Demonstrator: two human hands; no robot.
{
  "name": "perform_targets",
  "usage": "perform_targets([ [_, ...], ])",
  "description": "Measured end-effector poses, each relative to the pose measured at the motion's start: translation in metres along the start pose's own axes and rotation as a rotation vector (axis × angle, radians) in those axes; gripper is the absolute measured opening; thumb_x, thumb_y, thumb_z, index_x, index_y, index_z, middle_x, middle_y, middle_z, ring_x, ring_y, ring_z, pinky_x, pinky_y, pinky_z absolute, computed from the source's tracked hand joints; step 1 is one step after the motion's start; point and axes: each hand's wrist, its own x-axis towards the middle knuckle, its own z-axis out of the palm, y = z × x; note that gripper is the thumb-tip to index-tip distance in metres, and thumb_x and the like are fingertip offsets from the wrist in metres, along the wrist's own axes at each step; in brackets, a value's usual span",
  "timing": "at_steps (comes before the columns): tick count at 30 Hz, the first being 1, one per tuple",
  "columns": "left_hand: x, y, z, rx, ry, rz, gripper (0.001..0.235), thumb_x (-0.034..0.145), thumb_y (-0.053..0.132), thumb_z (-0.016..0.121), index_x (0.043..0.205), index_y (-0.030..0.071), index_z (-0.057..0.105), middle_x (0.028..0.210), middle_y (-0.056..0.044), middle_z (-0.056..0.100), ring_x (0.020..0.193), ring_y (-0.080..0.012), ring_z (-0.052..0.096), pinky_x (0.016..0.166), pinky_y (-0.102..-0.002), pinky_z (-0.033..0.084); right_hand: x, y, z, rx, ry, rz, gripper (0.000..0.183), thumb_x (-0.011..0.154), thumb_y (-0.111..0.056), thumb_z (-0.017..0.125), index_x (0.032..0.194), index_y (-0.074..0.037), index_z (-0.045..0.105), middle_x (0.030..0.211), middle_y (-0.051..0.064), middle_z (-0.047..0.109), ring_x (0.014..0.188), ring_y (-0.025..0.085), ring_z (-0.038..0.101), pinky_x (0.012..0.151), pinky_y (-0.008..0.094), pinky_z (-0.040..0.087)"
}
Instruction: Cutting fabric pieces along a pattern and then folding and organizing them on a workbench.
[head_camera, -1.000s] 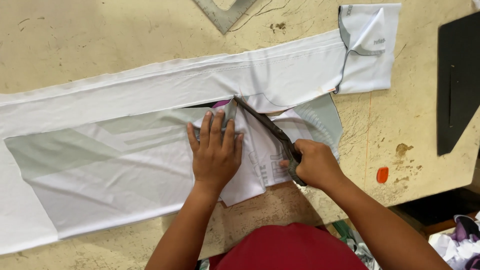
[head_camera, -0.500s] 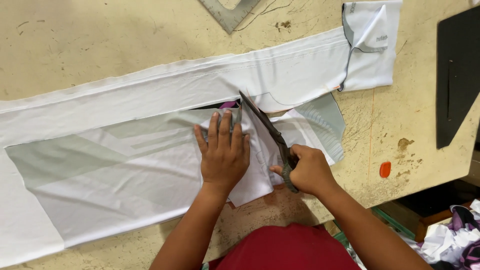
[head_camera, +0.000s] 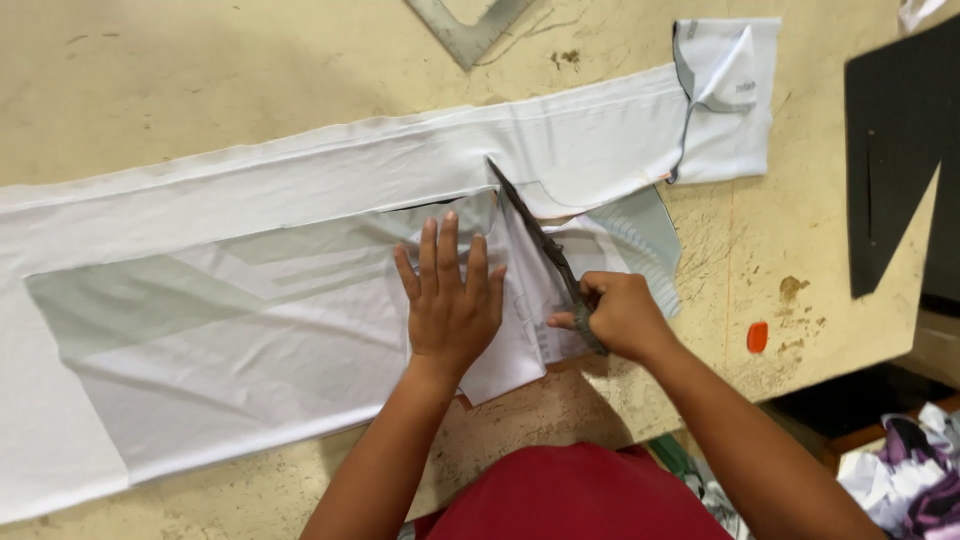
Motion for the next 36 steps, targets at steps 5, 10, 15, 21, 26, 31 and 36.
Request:
perform_targets([
  [5, -0.019, 0.004, 0.015, 0.012, 0.223, 0.013, 0.044, 0.101, 0.047, 0.056, 0.128, 0.014, 0.062, 0.145, -0.020, 0.054, 0.139, -0.0419, 0.050, 0.120, -0.068, 0.021, 0.019, -0.002, -0.056, 0.211, -0.264, -0.022, 0.039, 0.058, -0.027, 0.097, 0.071, -0.003, 0.069, 0.055, 0.009, 0.060, 0.056, 0.021, 0.060, 0.050, 0.032, 0.048],
  [10, -0.035, 0.010, 0.016, -0.027, 0.538, 0.075, 0.033, 0.092, 0.041, 0.068, 0.118, 0.022, 0.071, 0.131, -0.010, 0.063, 0.122, -0.0317, 0.063, 0.117, -0.068, 0.031, 0.082, 0.009, -0.135, 0.065, -0.505, -0.182, 0.037, 0.065, -0.029, 0.095, 0.072, 0.000, 0.072, 0.051, 0.010, 0.059, 0.046, 0.021, 0.059, 0.041, 0.032, 0.045],
  [15, -0.009, 0.044, -0.059, -0.023, 0.426, 0.045, 0.017, 0.103, 0.031, 0.063, 0.102, 0.014, 0.065, 0.115, -0.008, 0.067, 0.115, -0.0253, 0.066, 0.122, -0.058, 0.022, 0.126, -0.041, -0.179, -0.651, -0.619, -0.138, 0.030, 0.067, -0.027, 0.099, 0.076, -0.003, 0.083, 0.058, 0.009, 0.073, 0.056, 0.018, 0.061, 0.056, 0.031, 0.045],
  [21, -0.087, 0.022, -0.083, 0.151, 0.114, -0.552, 0.045, 0.098, 0.046, 0.063, 0.123, 0.008, 0.059, 0.129, -0.019, 0.061, 0.124, -0.0422, 0.056, 0.112, -0.074, 0.023, 0.176, -0.023, -0.190, -0.533, -0.799, -0.390, 0.038, 0.067, -0.037, 0.090, 0.072, -0.001, 0.077, 0.054, 0.008, 0.070, 0.049, 0.017, 0.062, 0.047, 0.032, 0.047],
  [26, -0.133, 0.001, -0.070, 0.273, 0.036, -0.682, 0.066, 0.107, 0.061, 0.039, 0.156, 0.017, 0.042, 0.166, -0.013, 0.032, 0.156, -0.0386, 0.028, 0.126, -0.066, 0.005, 0.187, -0.043, -0.173, -0.616, -0.833, -0.470, 0.039, 0.067, -0.042, 0.091, 0.068, -0.008, 0.072, 0.054, 0.003, 0.064, 0.051, 0.015, 0.054, 0.052, 0.031, 0.041],
  [31, -0.124, 0.002, -0.075, 0.253, 0.037, -0.688, 0.061, 0.106, 0.055, 0.048, 0.142, 0.007, 0.058, 0.156, -0.023, 0.049, 0.148, -0.0459, 0.039, 0.121, -0.069, 0.013, 0.193, -0.062, -0.154, -0.615, -0.869, -0.494, 0.037, 0.069, -0.040, 0.090, 0.069, -0.008, 0.070, 0.055, 0.002, 0.060, 0.051, 0.014, 0.050, 0.052, 0.031, 0.037],
  [36, -0.123, 0.001, -0.077, 0.285, 0.021, -0.696, 0.059, 0.105, 0.055, 0.051, 0.142, 0.010, 0.058, 0.156, -0.019, 0.051, 0.148, -0.0425, 0.041, 0.121, -0.067, 0.015, 0.202, -0.070, -0.144, -0.560, -0.888, -0.480, 0.039, 0.068, -0.040, 0.091, 0.069, -0.008, 0.069, 0.057, 0.002, 0.058, 0.053, 0.015, 0.047, 0.053, 0.032, 0.035],
])
